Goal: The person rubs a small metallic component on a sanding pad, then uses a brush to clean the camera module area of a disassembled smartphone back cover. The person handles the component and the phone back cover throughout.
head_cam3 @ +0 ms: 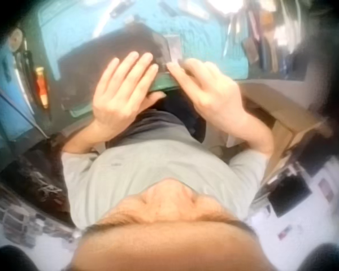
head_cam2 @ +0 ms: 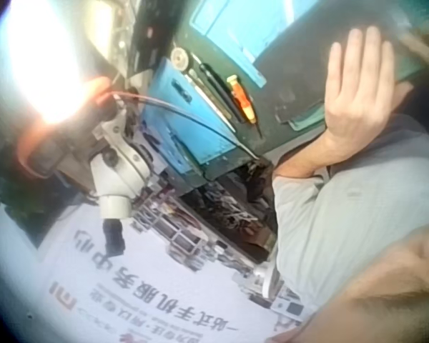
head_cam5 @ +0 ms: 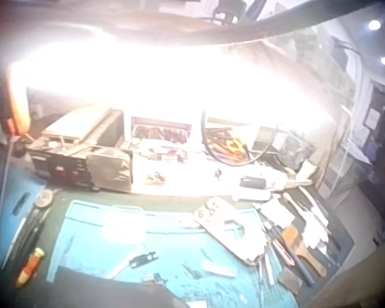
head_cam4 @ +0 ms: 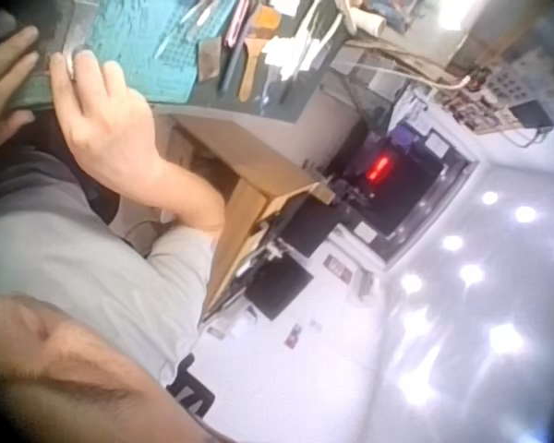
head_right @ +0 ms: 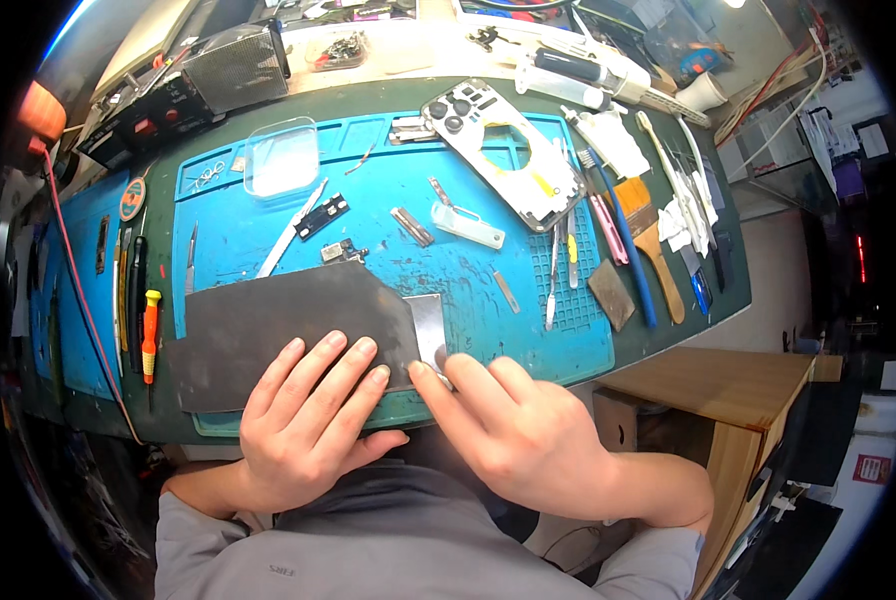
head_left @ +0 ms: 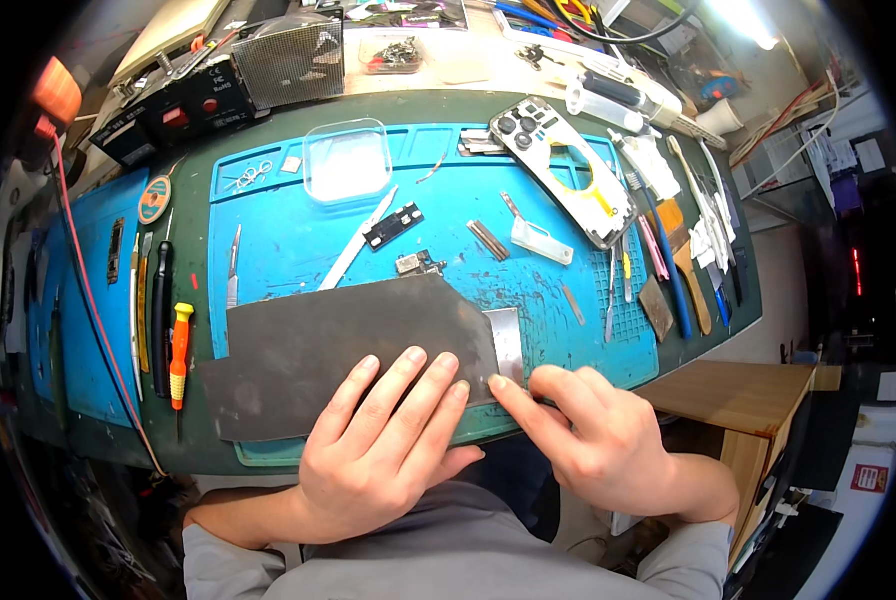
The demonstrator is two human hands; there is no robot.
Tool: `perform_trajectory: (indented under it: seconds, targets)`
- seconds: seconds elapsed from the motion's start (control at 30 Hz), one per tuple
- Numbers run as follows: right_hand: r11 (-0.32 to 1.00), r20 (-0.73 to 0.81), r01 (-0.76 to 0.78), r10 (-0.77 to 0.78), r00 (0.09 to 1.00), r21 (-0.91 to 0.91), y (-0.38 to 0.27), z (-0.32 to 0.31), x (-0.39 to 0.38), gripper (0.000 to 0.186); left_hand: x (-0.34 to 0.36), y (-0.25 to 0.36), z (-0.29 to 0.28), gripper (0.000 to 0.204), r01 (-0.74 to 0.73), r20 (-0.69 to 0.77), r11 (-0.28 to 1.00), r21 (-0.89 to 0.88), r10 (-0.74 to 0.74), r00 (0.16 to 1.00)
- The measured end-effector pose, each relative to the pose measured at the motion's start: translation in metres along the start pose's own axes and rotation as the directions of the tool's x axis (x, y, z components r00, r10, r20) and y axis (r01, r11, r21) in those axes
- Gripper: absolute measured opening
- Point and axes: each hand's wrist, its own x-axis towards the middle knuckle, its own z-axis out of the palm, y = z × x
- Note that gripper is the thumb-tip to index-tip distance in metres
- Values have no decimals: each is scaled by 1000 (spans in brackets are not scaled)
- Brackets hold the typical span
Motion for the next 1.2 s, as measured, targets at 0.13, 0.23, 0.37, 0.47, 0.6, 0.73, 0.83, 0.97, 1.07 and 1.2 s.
perform_trajectory:
  seconds: [0.13, 0.23, 0.37, 0.47, 0.6, 0.73, 0.83, 0.97, 1.07, 1.2]
  targets:
    - [1000, -18, 13, -13, 1000, -7, 3, 4, 5, 53, -1, 1, 1, 50, 9, -7, 1000, 8, -9, 1000]
    - [1000, 4, 10, -10, 1000, -3, -1, 0, -1, 53, -2, 1, 0, 50, 8, 8, 1000, 5, -8, 1000]
    - [1000, 7, 4, -4, 1000, -21, 1, 2, 3, 55, -1, 1, 0, 50, 6, 6, 1000, 9, -6, 1000]
    - [1000, 1, 7, -7, 1000, -1, -1, 2, -2, 54, -2, 1, 0, 50, 9, 5, 1000, 6, -10, 1000]
    - [1000, 10, -1, 1, 1000, -6, -1, 0, 0, 53, -1, 2, 0, 49, 11, 9, 1000, 8, -11, 1000]
    - [1000, 17, -11, 11, 1000, -10, -2, -3, -1, 54, -1, 2, 0, 49, 4, 8, 1000, 8, -4, 1000]
    - [1000, 3, -3, 3, 1000, 2, 2, 1, 2, 55, 1, 1, 0, 49, 9, -6, 1000, 12, -9, 1000]
    - [1000, 6, -4, 4, 1000, 3, -2, -1, -4, 56, -1, 1, 1, 49, 10, 0, 1000, 4, -10, 1000]
    - [1000, -17, -7, 7, 1000, -1, 2, 4, 3, 56, -1, 2, 1, 49, 10, -3, 1000, 6, -10, 1000]
    - [1000, 21, -6, 7, 1000, -11, 0, -2, -1, 57, 0, 1, 1, 49, 8, -5, 1000, 5, -8, 1000]
